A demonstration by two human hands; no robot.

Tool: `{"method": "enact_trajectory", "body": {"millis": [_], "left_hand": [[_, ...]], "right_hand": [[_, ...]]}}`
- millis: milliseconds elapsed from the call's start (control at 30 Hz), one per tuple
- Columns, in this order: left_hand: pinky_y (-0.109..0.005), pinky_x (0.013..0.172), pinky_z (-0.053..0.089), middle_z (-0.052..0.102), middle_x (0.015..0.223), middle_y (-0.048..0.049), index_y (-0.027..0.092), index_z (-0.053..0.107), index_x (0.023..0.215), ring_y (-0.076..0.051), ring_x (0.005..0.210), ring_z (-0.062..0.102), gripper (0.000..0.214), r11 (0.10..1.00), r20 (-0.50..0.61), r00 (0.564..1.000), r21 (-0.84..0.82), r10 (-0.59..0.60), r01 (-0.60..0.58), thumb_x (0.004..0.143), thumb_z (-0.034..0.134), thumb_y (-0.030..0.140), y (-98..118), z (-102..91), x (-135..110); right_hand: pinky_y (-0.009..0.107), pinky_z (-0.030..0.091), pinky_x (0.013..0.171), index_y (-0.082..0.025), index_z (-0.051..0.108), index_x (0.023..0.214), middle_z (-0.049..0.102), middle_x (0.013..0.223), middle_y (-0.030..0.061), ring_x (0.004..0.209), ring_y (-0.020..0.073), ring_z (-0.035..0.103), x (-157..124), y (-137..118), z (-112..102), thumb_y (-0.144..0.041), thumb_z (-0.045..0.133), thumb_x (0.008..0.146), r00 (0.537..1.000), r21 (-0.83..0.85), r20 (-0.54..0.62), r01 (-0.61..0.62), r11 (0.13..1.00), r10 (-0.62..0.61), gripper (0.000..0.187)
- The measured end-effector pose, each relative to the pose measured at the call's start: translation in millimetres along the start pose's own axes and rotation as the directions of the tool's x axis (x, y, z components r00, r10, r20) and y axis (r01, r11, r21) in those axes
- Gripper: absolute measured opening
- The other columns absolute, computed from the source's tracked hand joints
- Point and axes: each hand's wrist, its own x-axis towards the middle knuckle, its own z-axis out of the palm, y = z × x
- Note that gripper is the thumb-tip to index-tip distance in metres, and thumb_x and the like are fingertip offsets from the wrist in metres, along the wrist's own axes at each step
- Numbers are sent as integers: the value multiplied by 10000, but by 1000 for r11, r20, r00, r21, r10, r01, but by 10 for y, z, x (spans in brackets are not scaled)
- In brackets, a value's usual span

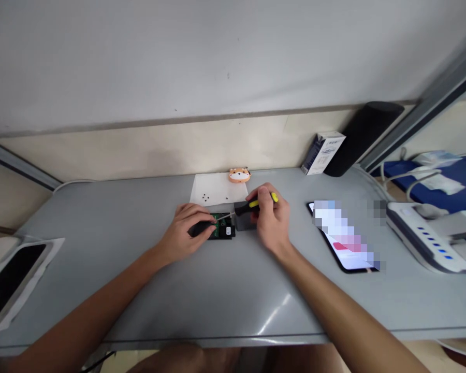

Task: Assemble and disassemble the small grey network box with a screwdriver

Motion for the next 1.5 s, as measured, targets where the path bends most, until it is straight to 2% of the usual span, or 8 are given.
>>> {"method": "enact_trajectory", "body": {"millis": [267,400,600,700,833,933,1167,1500], "left_hand": [[-410,956,463,772,923,-9,232,702,937,-186,878,697,95,1000,-55,998,12,9,-8,1013,650,252,-27,19,4],[-415,961,457,766,909,-4,234,701,933,-188,877,695,92,1000,-45,999,21,-16,17,1005,644,241,-20,7,7],[-406,952,457,762,891,0,234,702,916,-182,863,692,108,999,-74,997,30,13,-11,1008,647,245,-17,16,7],[-420,987,463,770,945,-13,244,723,989,-202,914,697,57,999,-36,999,43,-22,24,985,671,267,1,-5,5],[-481,1109,419,759,1205,-65,251,682,1254,-265,1119,692,334,997,69,996,64,-54,49,930,729,313,22,-27,-5],[-525,1171,368,729,1332,-89,257,626,1355,-294,1220,675,438,996,170,984,85,-54,40,938,721,346,15,-11,-12],[-511,1165,352,743,1342,-84,255,610,1348,-292,1267,677,408,994,236,967,82,-93,75,957,704,329,-3,18,-4],[-507,1165,345,746,1346,-88,256,636,1330,-287,1269,677,374,994,238,968,89,-81,61,971,704,337,-21,32,-13]], "right_hand": [[237,452,350,-229,610,659,487,576,-27,424,102,431,1,-5,-11,-610,605,878,999,22,-37,-33,999,34,439],[233,448,343,-229,605,657,504,589,-18,442,113,469,15,3,-17,-619,605,876,998,22,-43,-42,999,43,447],[230,439,363,-228,601,654,491,590,-20,470,116,477,18,-14,-14,-639,604,873,999,4,-38,-26,1000,26,466],[238,446,384,-232,601,651,503,597,-13,496,126,490,24,-33,-23,-632,582,895,1000,-32,-12,25,999,-25,469],[231,394,395,-228,605,642,494,573,-18,486,119,471,48,-24,-51,-562,548,944,992,-122,4,125,985,-125,454],[230,375,397,-224,608,649,474,550,-30,467,112,454,53,3,-63,-521,537,965,988,-187,25,155,970,-153,439],[253,408,460,-219,594,673,479,531,-43,470,112,467,23,31,-64,-442,525,973,981,-246,99,184,952,-164,380],[265,392,464,-214,603,668,494,543,-37,465,109,479,27,26,-76,-446,509,973,974,-275,111,221,936,-197,395]]}}
